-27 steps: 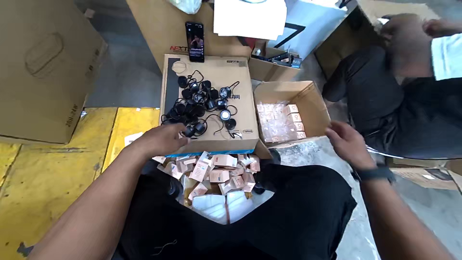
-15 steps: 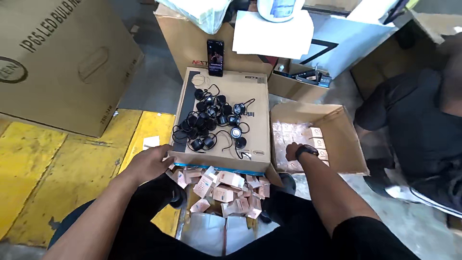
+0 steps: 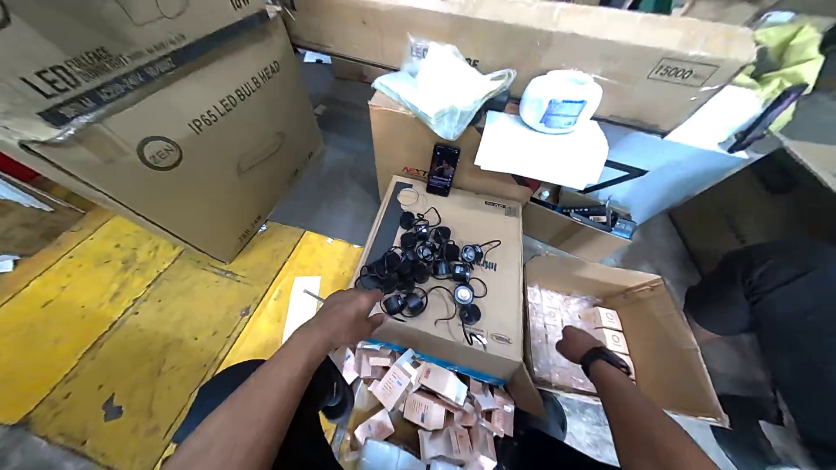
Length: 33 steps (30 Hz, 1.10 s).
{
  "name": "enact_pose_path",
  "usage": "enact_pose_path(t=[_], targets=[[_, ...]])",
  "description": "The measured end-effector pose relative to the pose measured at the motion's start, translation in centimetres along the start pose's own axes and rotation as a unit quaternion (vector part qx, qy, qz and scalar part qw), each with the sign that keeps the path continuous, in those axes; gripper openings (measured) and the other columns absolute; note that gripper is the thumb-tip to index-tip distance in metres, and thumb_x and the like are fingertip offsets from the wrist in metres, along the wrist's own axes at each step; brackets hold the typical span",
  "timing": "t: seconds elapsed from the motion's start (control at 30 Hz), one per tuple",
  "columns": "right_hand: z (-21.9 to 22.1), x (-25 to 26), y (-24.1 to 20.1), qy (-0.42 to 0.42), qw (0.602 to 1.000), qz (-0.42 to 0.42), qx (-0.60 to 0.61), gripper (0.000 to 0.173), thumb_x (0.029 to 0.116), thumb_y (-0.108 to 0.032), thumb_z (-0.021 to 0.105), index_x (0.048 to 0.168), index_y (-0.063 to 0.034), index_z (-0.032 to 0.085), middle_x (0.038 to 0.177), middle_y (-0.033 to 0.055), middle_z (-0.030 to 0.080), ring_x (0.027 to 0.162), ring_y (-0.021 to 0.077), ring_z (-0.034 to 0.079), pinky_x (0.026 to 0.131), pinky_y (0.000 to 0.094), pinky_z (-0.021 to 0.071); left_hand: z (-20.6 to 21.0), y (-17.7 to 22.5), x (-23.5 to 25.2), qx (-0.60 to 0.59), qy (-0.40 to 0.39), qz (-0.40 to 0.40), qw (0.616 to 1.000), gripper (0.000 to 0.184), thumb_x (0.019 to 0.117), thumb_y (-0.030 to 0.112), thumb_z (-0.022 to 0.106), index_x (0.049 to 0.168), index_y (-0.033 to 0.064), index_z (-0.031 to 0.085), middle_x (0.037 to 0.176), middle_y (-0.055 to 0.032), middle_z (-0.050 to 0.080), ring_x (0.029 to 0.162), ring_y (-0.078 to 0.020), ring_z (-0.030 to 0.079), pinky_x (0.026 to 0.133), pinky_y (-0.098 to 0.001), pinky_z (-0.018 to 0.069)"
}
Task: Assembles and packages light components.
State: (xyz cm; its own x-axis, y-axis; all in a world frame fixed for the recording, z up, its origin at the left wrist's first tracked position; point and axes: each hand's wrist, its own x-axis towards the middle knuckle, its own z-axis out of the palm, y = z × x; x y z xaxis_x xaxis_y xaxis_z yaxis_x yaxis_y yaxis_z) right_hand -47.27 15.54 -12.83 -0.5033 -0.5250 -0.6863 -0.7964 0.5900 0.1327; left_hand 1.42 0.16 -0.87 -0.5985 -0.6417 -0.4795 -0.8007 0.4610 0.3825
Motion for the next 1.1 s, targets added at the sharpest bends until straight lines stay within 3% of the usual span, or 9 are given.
enact_pose_path(t=[0.13,0.27,0.47,0.6,0.67,0.8,0.9,0.97,1.1], targets=[[-6.3,-4.0,0.8,0.180,0.949,-0.055,0.253,0.025,0.0916,-0.016,0.068,0.100,0.0075,0.071,0.100,0.0283,0.070,0.096,0.0445,0.068,0.087,0.0674,0.0514,-1.2,3.1,-0.8,-0.021,0.008,0.071,0.997,0.046,0.1017,0.041,0.059,0.137,0.0113,0.062,0.120,-0.0155,0.070,0.112,-0.0347,0.066,0.098,-0.0610,0.0496],[-10.9,-13.6,-3.5,0.264,0.788,-0.195,0.521,0.010,0.0916,-0.006,0.071,0.099,-0.0001,0.071,0.083,0.0058,0.070,0.065,0.0133,0.065,0.062,0.0324,0.0581,-2.7,8.7,-0.7,-0.122,0.028,0.158,0.979,0.053,0.0999,0.047,0.062,0.142,0.0160,0.060,0.130,-0.0080,0.069,0.118,-0.0243,0.067,0.104,-0.0541,0.0511],[-2.5,-18.2,-12.2,0.076,0.604,-0.286,0.740,0.027,0.1011,-0.010,0.056,0.120,0.0062,0.067,0.096,0.0140,0.073,0.078,0.0194,0.070,0.069,0.0363,0.0614,2.3,12.1,1.7,-0.369,0.092,0.129,0.916,0.089,0.0788,0.052,0.084,0.152,0.0177,0.048,0.133,-0.0049,0.063,0.098,-0.0143,0.069,0.082,-0.0351,0.0600],[0.3,-17.1,-12.9,-0.075,0.526,-0.310,0.788,0.040,0.0971,-0.027,0.067,0.123,0.0032,0.065,0.109,0.0143,0.073,0.095,0.0205,0.073,0.088,0.0393,0.0612,3.3,12.4,2.5,-0.292,0.054,0.114,0.948,0.047,0.0942,0.038,0.072,0.136,0.0164,0.064,0.114,-0.0032,0.071,0.084,-0.0134,0.070,0.080,-0.0382,0.0609],[0.6,-17.2,-12.6,-0.071,0.536,-0.312,0.782,0.046,0.0898,-0.028,0.078,0.123,0.0025,0.066,0.109,0.0135,0.073,0.094,0.0195,0.072,0.085,0.0373,0.0612,3.4,12.5,3.0,-0.294,0.048,0.101,0.949,0.033,0.0965,0.034,0.069,0.124,0.0159,0.070,0.101,-0.0006,0.072,0.081,-0.0115,0.070,0.078,-0.0360,0.0605],[0.0,-17.2,-13.3,0.072,0.657,-0.257,0.705,0.012,0.0940,-0.008,0.069,0.100,0.0011,0.074,0.086,0.0079,0.072,0.074,0.0134,0.066,0.070,0.0313,0.0576,3.6,12.0,3.7,-0.307,0.095,0.091,0.943,0.022,0.0990,0.031,0.064,0.109,0.0145,0.074,0.100,0.0020,0.073,0.086,-0.0081,0.070,0.081,-0.0326,0.0603],[-0.6,-16.6,-14.4,0.145,0.712,-0.256,0.638,0.016,0.0974,-0.014,0.066,0.098,-0.0034,0.078,0.114,0.0086,0.072,0.097,0.0145,0.069,0.082,0.0297,0.0587,3.9,11.1,4.2,-0.260,0.181,0.091,0.944,0.028,0.0952,0.041,0.067,0.103,0.0157,0.077,0.108,-0.0034,0.069,0.101,-0.0163,0.066,0.088,-0.0397,0.0564],[-1.0,-16.6,-15.3,0.140,0.721,-0.289,0.614,0.018,0.0986,-0.015,0.064,0.098,-0.0043,0.078,0.120,0.0087,0.069,0.105,0.0143,0.067,0.087,0.0289,0.0576,3.9,10.3,4.4,-0.245,0.165,0.081,0.952,0.040,0.0895,0.051,0.073,0.105,0.0149,0.078,0.107,-0.0050,0.069,0.103,-0.0197,0.065,0.090,-0.0431,0.0559],[-1.6,-17.1,-16.0,0.094,0.717,-0.350,0.595,0.021,0.1005,-0.015,0.061,0.098,-0.0037,0.078,0.118,0.0072,0.071,0.105,0.0121,0.067,0.091,0.0291,0.0567,3.9,9.2,4.8,-0.250,0.084,0.065,0.963,0.022,0.0931,0.031,0.067,0.098,0.0110,0.074,0.098,-0.0039,0.069,0.093,-0.0166,0.066,0.085,-0.0407,0.0559]])
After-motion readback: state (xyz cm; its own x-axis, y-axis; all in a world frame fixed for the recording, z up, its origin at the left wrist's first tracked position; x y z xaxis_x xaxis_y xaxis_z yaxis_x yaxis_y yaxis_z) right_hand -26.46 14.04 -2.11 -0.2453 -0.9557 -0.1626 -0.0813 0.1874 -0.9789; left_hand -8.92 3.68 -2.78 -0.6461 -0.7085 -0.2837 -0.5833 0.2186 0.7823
